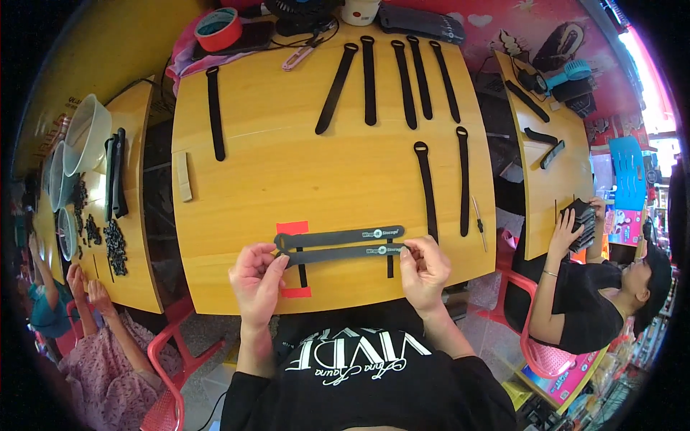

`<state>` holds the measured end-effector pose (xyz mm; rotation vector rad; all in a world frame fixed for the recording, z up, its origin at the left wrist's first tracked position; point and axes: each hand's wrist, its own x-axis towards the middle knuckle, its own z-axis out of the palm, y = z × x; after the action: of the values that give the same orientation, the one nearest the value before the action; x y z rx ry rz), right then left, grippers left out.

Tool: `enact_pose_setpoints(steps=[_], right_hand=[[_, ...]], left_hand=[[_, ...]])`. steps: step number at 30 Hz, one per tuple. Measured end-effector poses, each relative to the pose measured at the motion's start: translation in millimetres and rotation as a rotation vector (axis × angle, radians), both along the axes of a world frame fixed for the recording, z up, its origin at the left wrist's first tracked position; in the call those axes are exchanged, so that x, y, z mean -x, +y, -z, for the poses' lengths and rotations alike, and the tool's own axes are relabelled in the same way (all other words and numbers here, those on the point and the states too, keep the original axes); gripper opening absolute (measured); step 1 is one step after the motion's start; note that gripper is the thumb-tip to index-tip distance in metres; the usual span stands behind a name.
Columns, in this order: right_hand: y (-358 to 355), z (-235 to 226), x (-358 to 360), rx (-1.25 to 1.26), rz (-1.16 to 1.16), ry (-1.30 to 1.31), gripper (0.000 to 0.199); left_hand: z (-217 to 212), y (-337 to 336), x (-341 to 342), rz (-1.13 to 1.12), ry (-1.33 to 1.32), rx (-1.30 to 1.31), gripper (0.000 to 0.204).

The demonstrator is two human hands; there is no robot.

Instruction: Assembling plastic buckles and components onto black fabric straps at a workshop bench.

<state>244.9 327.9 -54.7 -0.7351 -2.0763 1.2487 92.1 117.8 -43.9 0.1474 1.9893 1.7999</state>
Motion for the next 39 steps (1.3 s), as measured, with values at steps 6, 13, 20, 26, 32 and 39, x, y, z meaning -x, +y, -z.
enact_pose_setpoints(steps=[6,13,20,26,32,39], right_hand=[[-2.3,-5.0,5.2,-0.131,0.034,0.021,0.012],[3.5,-0.7,2.7,-0.157,-0.009,0.021,0.011],[3.2,-2.1,5.1,-0.144,-0.001,0.000,0.011],[5.2,-4.0,5.8,-0.177,-0.016,-0.014,0.012],[5.4,-0.3,8.4,-0.193,-0.010,-0.012,0.013],[3.7,3.3,8.4,-0.138,0.030,-0.038,0.015]], left_hand=[[2.5,-0.8,-2.0,-0.026,0.042,0.006,0.016],[0.9,1.0,-3.4,-0.031,0.054,0.032,0.014],[1.9,0.7,-4.0,-0.061,0.049,0.005,0.013],[8.8,0.7,-6.2,-0.094,0.089,0.011,0.014],[4.6,4.9,-6.3,-0.121,0.079,0.029,0.012],[3.0,8.2,-6.4,-0.136,0.093,0.030,0.011]])
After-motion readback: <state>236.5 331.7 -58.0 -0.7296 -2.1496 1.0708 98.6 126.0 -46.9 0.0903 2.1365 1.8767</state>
